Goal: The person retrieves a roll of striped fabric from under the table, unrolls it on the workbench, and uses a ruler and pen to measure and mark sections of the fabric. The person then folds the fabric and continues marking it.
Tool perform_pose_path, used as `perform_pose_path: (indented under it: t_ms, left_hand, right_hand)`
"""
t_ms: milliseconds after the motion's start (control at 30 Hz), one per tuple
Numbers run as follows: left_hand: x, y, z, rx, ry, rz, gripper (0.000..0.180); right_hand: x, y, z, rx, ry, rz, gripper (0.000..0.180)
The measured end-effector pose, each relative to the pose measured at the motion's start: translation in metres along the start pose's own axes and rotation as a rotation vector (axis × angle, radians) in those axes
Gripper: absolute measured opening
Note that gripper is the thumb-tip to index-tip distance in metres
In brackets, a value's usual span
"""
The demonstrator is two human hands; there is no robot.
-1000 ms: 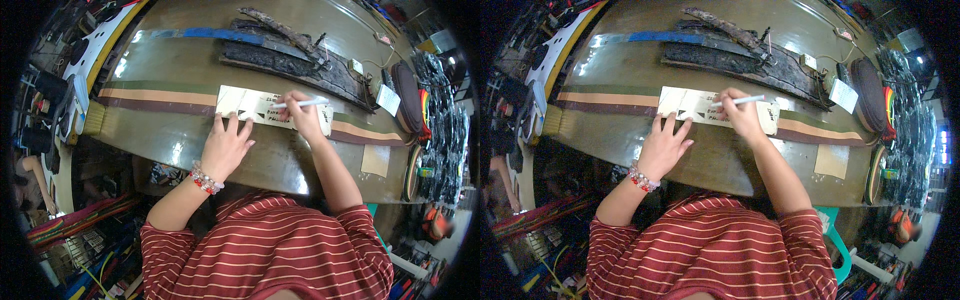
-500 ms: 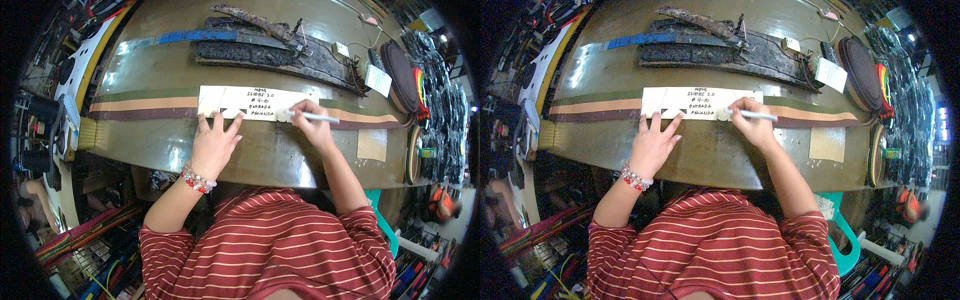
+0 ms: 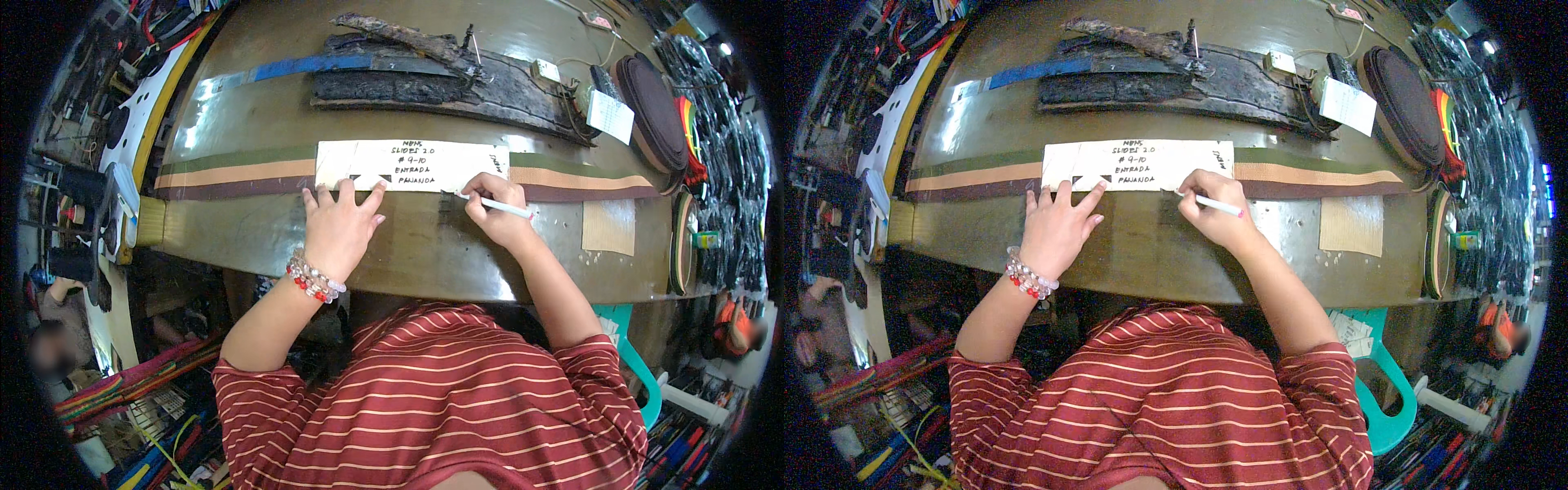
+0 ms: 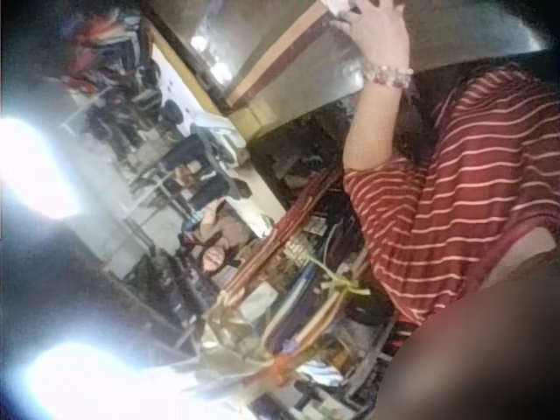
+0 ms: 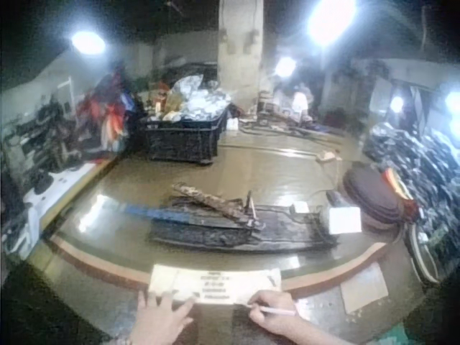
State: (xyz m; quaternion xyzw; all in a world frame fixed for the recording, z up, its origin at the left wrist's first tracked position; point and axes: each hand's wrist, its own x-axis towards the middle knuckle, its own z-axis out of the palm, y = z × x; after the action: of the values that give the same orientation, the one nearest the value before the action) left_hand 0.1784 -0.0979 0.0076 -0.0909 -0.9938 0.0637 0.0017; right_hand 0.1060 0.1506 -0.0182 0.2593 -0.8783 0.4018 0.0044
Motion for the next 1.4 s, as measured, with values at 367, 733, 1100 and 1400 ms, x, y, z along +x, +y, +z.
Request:
perform_pose_path:
  t_ms: [367, 733, 1100, 1400]
  left_hand:
    - [0.071, 0.081, -0.004, -0.378, 0.119, 0.235, 0.047]
    - [0.077, 0.118, 0.008, 0.094, 0.069, 0.165, 0.058]
    - [0.086, 0.097, 0.007, -0.255, 0.16, 0.226, 0.041]
    - [0.101, 0.064, 0.026, -0.423, 0.28, 0.282, 0.039]
  right_hand:
    - [0.007, 0.002, -0.003, 0.361, 0.038, 0.187, 0.01]
    - [0.003, 0.061, -0.03, -0.001, 0.41, 0.055, 0.014]
    - [-0.025, 0.045, -0.036, 0.337, 0.227, 0.221, 0.006]
    - [-0.028, 0.045, -0.023, 0.125, 0.153, 0.184, 0.005]
